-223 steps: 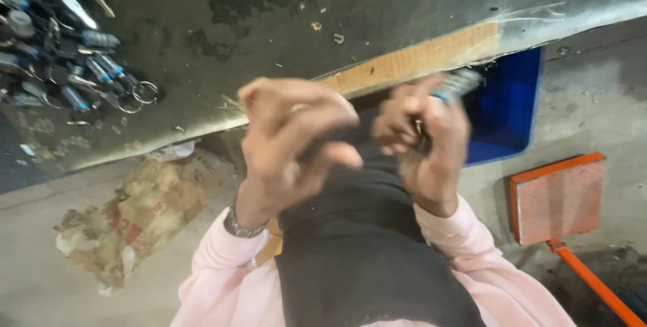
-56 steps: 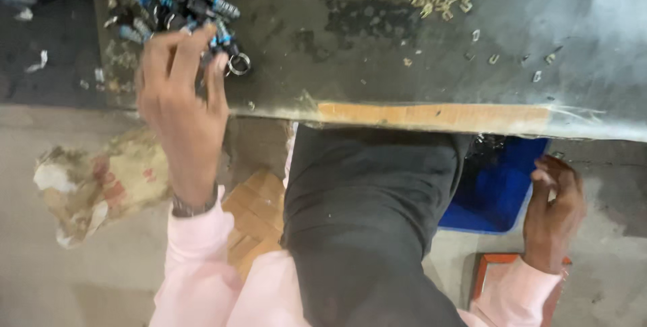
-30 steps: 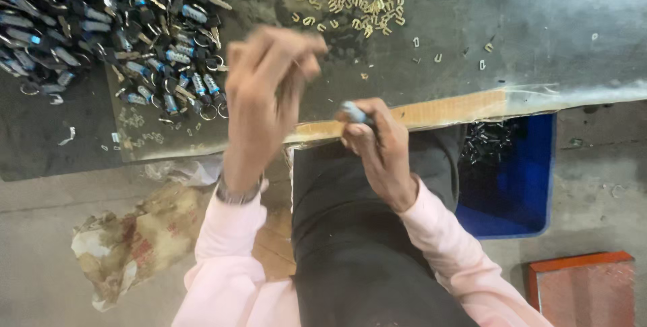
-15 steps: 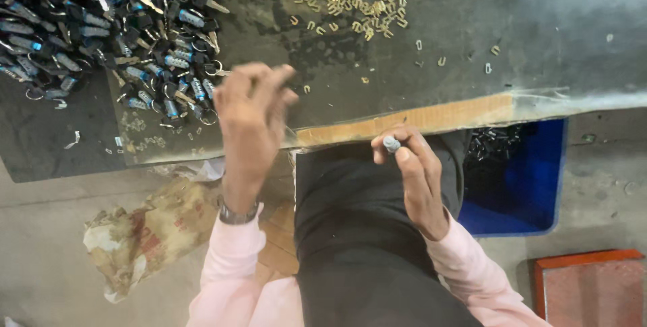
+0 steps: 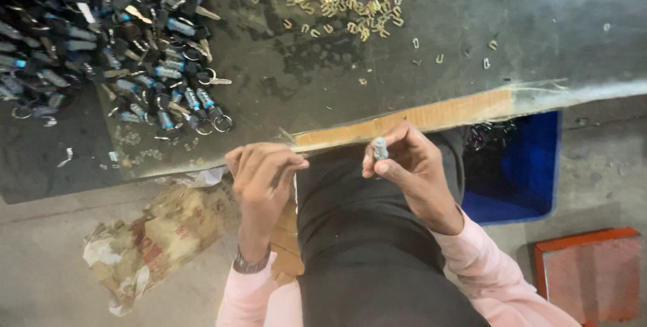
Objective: The person sits at a workbench assembling padlock cores. They hold a black cylindrical lock body in one hand and a silver pin plug in the other, press small brass retaining clips into the plug, insert the plug into the lock body, and place finished assemblies with the pile of completed locks on the table.
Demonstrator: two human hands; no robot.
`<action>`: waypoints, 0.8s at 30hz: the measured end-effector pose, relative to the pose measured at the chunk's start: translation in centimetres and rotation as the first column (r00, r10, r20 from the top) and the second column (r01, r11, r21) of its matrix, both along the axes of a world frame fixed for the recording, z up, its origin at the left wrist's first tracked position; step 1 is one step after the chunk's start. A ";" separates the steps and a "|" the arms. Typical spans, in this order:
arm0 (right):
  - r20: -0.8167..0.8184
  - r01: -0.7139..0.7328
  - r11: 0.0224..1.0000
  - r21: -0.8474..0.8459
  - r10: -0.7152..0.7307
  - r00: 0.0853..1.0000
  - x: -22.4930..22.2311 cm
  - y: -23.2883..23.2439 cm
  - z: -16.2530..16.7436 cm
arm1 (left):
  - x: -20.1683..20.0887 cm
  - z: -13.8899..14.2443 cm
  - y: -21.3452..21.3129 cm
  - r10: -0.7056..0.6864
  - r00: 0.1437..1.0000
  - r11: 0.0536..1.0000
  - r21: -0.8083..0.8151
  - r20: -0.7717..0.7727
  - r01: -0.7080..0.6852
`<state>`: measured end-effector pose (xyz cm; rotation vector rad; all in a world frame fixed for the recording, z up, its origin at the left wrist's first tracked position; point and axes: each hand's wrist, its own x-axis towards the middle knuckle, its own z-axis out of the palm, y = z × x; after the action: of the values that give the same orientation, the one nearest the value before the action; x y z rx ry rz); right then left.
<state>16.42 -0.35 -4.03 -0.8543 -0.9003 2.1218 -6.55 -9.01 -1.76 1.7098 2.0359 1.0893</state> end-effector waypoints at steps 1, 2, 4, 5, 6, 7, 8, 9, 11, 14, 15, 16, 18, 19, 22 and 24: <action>0.003 -0.011 1.000 -0.018 0.011 1.000 -0.1 -0.1 0.2 | 0.3 0.2 0.0 0.024 0.992 0.999 0.023 0.127 -0.027; 0.014 -0.029 0.999 0.019 0.028 1.000 -0.2 -0.1 0.3 | 0.6 0.4 0.1 0.046 0.967 0.997 0.045 0.250 -0.059; 0.031 -0.068 0.994 0.091 0.066 0.997 -0.3 -0.2 0.7 | 1.5 0.8 0.7 0.078 0.899 0.997 -0.008 0.430 -0.083; 0.013 -0.068 0.994 0.087 0.068 0.998 -0.4 -0.2 0.9 | 2.0 0.9 1.1 0.096 0.853 0.995 -0.037 0.513 -0.089; -0.005 -0.066 0.994 0.083 0.067 0.998 -0.4 -0.2 1.0 | 2.3 1.1 1.6 0.049 0.807 0.999 -0.036 0.588 -0.034; -0.021 -0.061 0.995 0.081 0.063 0.998 -0.3 -0.2 1.1 | 2.7 1.1 2.2 0.001 0.751 0.999 -0.029 0.661 0.023; -0.002 -0.050 0.997 0.058 0.051 0.999 -0.3 -0.3 1.2 | 3.0 1.1 2.8 -0.045 0.683 0.996 -0.016 0.729 0.083; 0.020 -0.036 0.999 0.032 0.036 0.999 -0.2 -0.3 1.2 | 3.4 1.1 3.3 -0.023 0.605 0.994 -0.047 0.796 0.101; 0.035 0.007 0.999 0.032 -0.009 0.999 0.2 -0.5 1.3 | 4.1 0.9 4.2 0.029 0.432 0.984 -0.101 0.901 0.144; 0.025 0.091 0.990 0.107 -0.094 0.995 0.8 -0.9 1.2 | 4.8 0.6 4.7 0.017 0.353 0.985 -0.077 0.936 0.154; 0.032 0.116 0.983 0.140 -0.121 0.992 0.9 -1.1 1.1 | 4.9 0.4 4.8 0.007 0.357 0.984 -0.070 0.934 0.162; 0.039 0.137 0.976 0.172 -0.146 0.989 1.0 -1.3 1.1 | 4.9 0.2 4.7 0.000 0.362 0.984 -0.065 0.932 0.168; -0.051 0.142 0.983 0.116 -0.136 0.989 1.2 -1.5 0.8 | 5.0 -0.1 4.6 -0.018 0.377 0.982 -0.054 0.926 0.180; -0.095 0.142 0.986 0.090 -0.134 0.986 1.3 -1.6 0.6 | 5.0 -0.2 4.6 -0.027 0.386 0.981 -0.050 0.922 0.190; -0.133 0.159 0.987 -0.001 -0.158 0.978 1.2 -1.8 0.1 | 5.1 -0.5 4.6 -0.041 0.351 0.981 -0.029 0.936 0.192; -0.096 0.179 0.984 -0.020 -0.180 0.979 1.1 -1.7 -0.4 | 5.3 -0.5 4.8 -0.019 0.333 0.982 -0.045 0.943 0.182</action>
<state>17.52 -2.06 -4.42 -0.7990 -0.7331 1.9957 -1.24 -4.24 -2.25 0.6971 1.1344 1.3708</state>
